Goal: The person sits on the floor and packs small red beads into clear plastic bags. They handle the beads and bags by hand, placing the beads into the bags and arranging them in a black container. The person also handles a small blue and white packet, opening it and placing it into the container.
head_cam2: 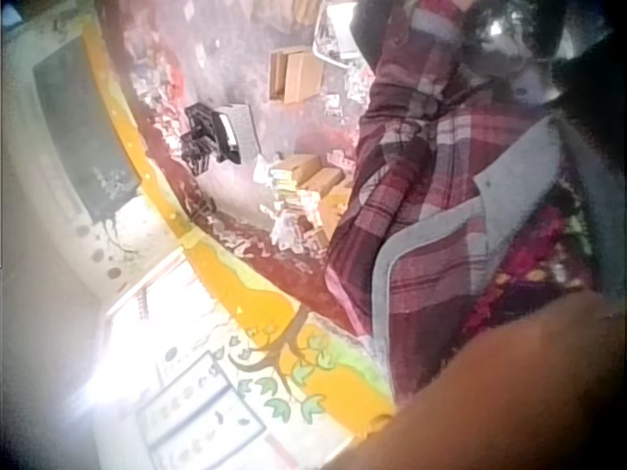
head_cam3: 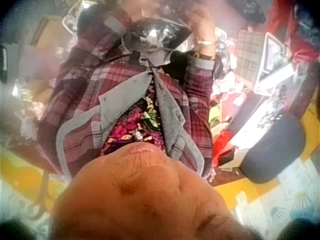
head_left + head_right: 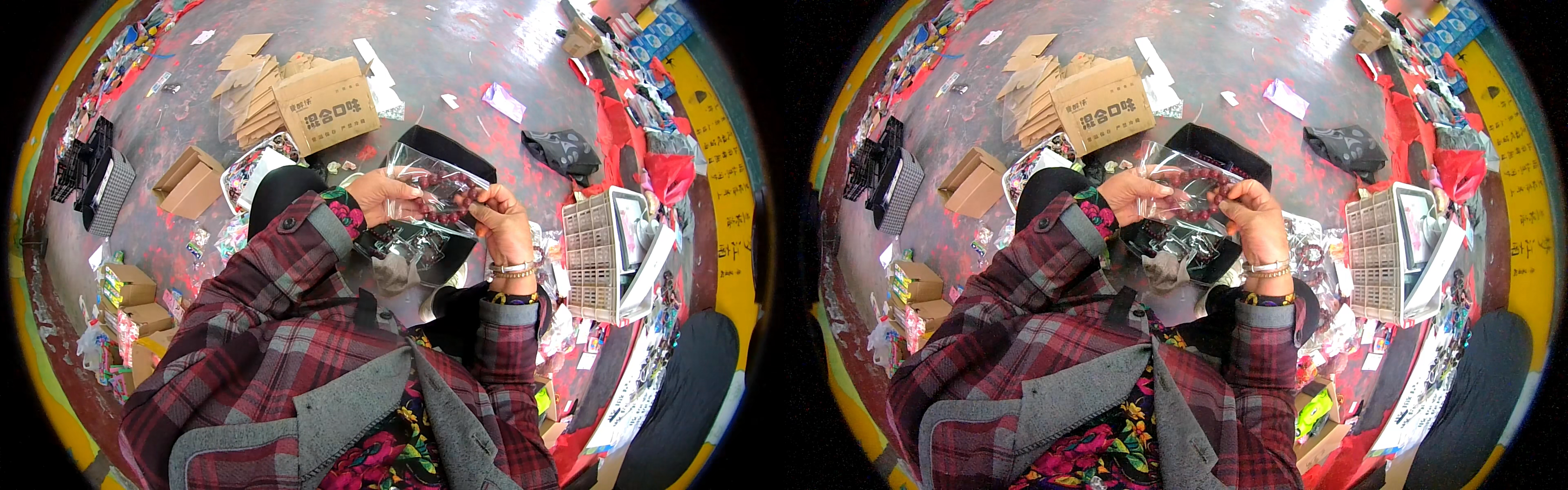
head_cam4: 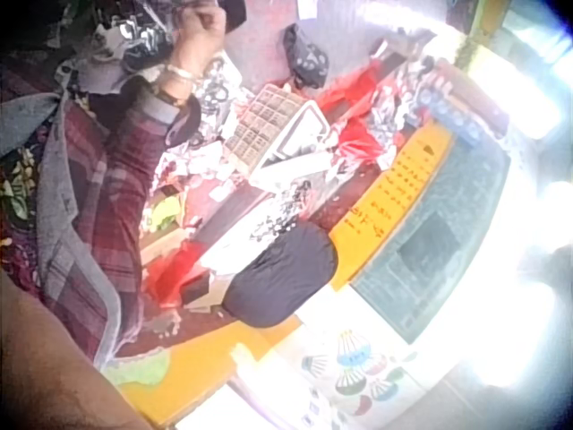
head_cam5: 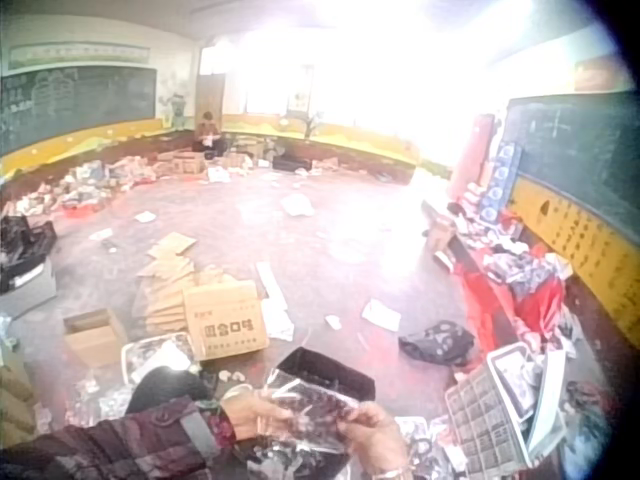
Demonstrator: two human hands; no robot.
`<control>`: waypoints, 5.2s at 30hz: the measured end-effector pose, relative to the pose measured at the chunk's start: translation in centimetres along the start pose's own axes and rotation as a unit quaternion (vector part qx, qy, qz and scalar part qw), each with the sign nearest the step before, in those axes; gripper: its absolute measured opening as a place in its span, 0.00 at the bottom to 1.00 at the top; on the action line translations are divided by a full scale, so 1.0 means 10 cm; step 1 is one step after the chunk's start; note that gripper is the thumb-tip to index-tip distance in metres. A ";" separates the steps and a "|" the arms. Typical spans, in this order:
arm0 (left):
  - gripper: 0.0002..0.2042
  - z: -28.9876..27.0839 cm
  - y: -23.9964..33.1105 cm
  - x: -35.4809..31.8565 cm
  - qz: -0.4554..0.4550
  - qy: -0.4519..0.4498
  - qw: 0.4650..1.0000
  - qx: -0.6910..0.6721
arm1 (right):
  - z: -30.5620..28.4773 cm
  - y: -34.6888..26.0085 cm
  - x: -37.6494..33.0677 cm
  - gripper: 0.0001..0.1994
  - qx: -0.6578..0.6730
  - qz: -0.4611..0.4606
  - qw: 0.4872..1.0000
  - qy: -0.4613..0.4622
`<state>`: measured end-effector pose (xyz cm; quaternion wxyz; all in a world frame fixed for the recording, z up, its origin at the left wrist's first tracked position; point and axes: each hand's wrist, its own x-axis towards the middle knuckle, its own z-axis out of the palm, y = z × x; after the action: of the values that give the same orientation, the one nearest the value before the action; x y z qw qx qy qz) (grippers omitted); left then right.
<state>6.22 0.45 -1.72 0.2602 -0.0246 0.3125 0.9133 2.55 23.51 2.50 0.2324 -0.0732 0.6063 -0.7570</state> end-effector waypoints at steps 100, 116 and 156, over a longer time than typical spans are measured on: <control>0.15 0.70 0.33 -0.10 0.177 0.159 0.920 0.311 | 0.25 0.04 0.07 0.06 0.084 -0.136 0.983 0.091; 0.13 0.95 0.40 -0.26 0.193 0.096 0.964 0.155 | 0.26 0.02 0.05 0.08 0.091 -0.117 0.986 0.078; 0.10 0.98 -0.02 -0.22 0.313 0.094 0.702 0.632 | 0.56 -0.30 -0.17 0.07 -0.496 -0.511 0.675 0.194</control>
<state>9.39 5.27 6.50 -0.1167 0.1590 0.8292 0.5230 5.48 19.75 7.11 -0.3844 -0.3278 0.7919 -0.3431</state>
